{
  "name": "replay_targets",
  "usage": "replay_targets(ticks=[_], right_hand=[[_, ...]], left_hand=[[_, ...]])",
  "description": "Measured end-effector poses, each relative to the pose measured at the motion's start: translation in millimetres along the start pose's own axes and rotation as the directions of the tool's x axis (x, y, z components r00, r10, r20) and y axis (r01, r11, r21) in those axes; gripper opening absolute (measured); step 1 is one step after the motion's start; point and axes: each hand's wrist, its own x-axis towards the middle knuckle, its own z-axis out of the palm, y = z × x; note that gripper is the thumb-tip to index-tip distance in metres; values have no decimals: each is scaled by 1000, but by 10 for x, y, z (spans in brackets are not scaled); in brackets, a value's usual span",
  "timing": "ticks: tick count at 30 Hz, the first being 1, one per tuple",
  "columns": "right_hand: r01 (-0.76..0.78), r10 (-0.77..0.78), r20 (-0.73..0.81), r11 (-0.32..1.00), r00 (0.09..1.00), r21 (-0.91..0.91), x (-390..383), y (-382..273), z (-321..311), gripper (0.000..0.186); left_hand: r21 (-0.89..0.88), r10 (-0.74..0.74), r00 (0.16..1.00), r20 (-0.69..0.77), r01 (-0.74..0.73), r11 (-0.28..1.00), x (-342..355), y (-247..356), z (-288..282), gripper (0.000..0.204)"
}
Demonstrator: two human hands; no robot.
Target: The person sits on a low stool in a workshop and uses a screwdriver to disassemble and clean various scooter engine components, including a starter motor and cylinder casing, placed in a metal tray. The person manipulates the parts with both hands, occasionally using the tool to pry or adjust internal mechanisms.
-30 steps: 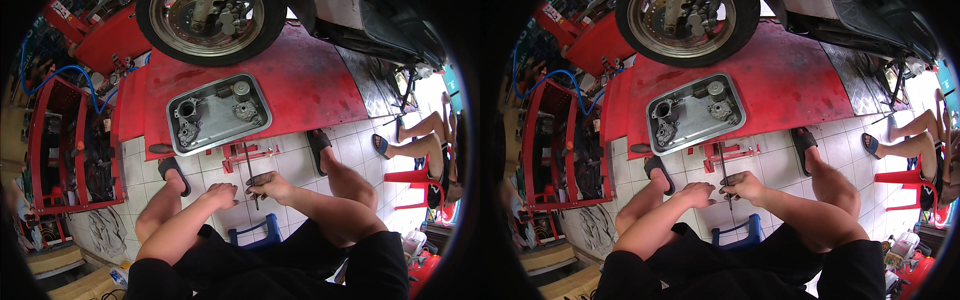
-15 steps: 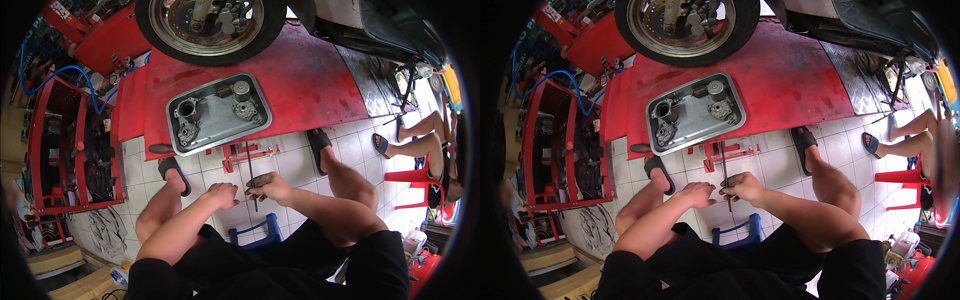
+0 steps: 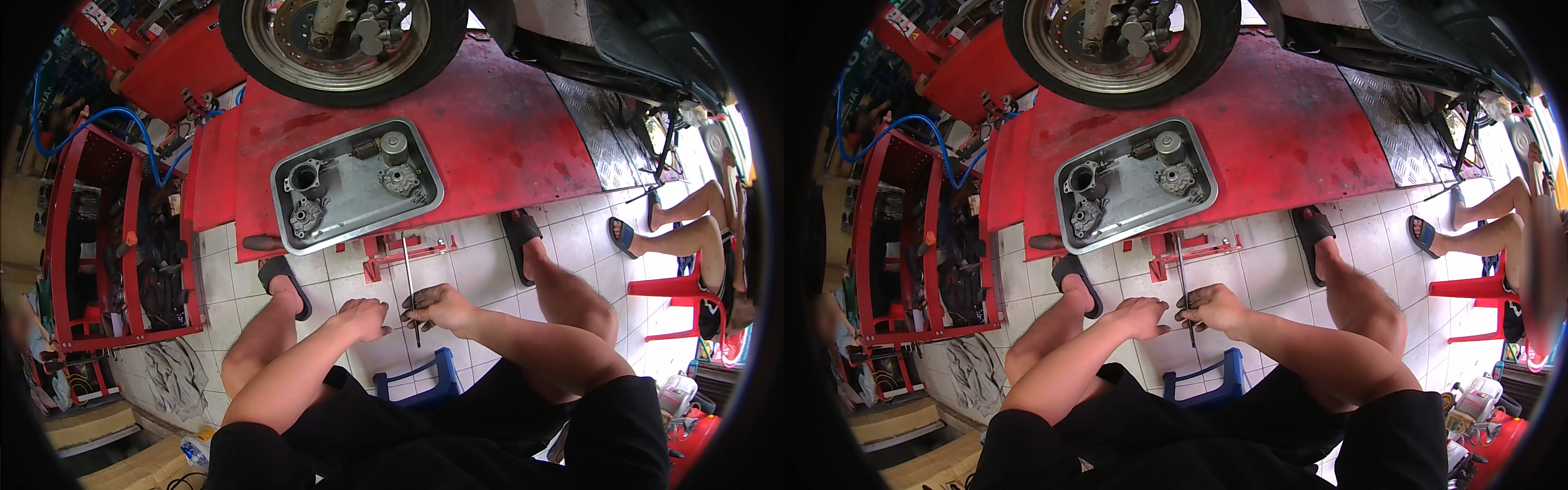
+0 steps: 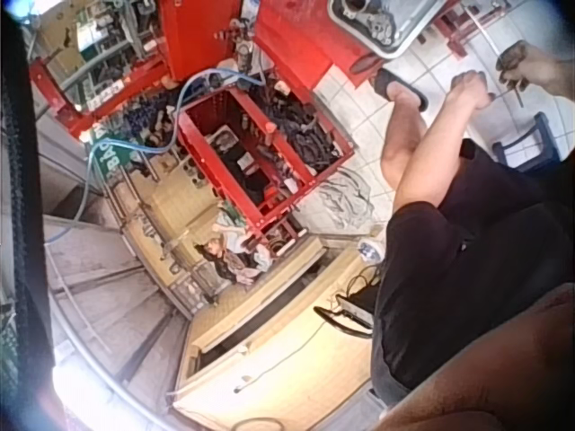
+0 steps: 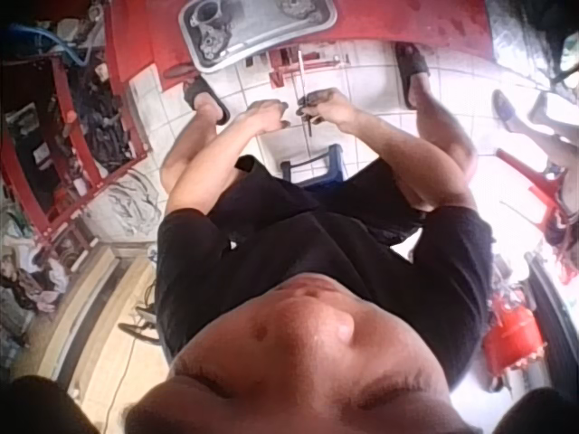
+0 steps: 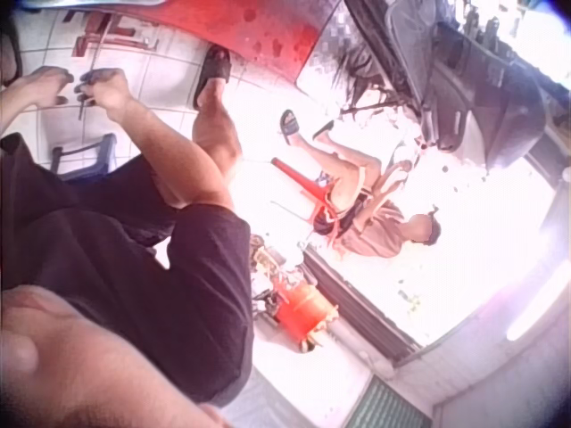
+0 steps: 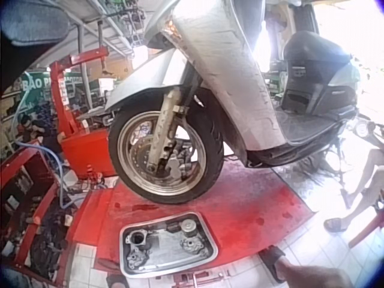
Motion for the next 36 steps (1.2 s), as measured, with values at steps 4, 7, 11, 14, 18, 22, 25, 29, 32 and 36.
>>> replay_targets(ticks=[4,7,11,14,18,22,25,29,32,36], right_hand=[[30,-30,-10,1000,1000,-3,9,13,10,21],[31,-31,-13,999,999,16,6,-9,4,21],[30,-30,-8,1000,1000,5,-11,-31,5,21],[32,-32,-12,999,999,-3,-11,-18,7,22],[40,-40,2,999,999,0,-18,-30,11,24],[38,-38,1,999,999,2,0,-15,23,26],[27,-27,9,1000,1000,11,5,-20,22,27],[33,-33,30,999,999,-1,5,-15,13,27],[27,-30,57,998,998,64,4,-6,-2,28],[3,-10,71,995,997,99,-24,-44,-1,30]], left_hand=[[7,1,1000,14,-1,1000,15,-4,7,56],[8,5,1000,2,-5,1000,4,1,2,57],[6,3,1000,5,-3,1000,8,-1,8,58],[1,-1,1000,8,1,1000,3,4,2,58],[5,-10,1000,19,10,1000,0,19,-8,57],[10,0,1000,0,0,1000,25,-10,37,56],[9,5,1000,-6,-5,1000,26,-12,43,54],[17,18,1000,-22,-17,1000,35,-14,55,52],[20,22,1000,-22,-22,1000,53,-25,67,51],[25,27,999,-26,-27,999,47,-14,65,51]])
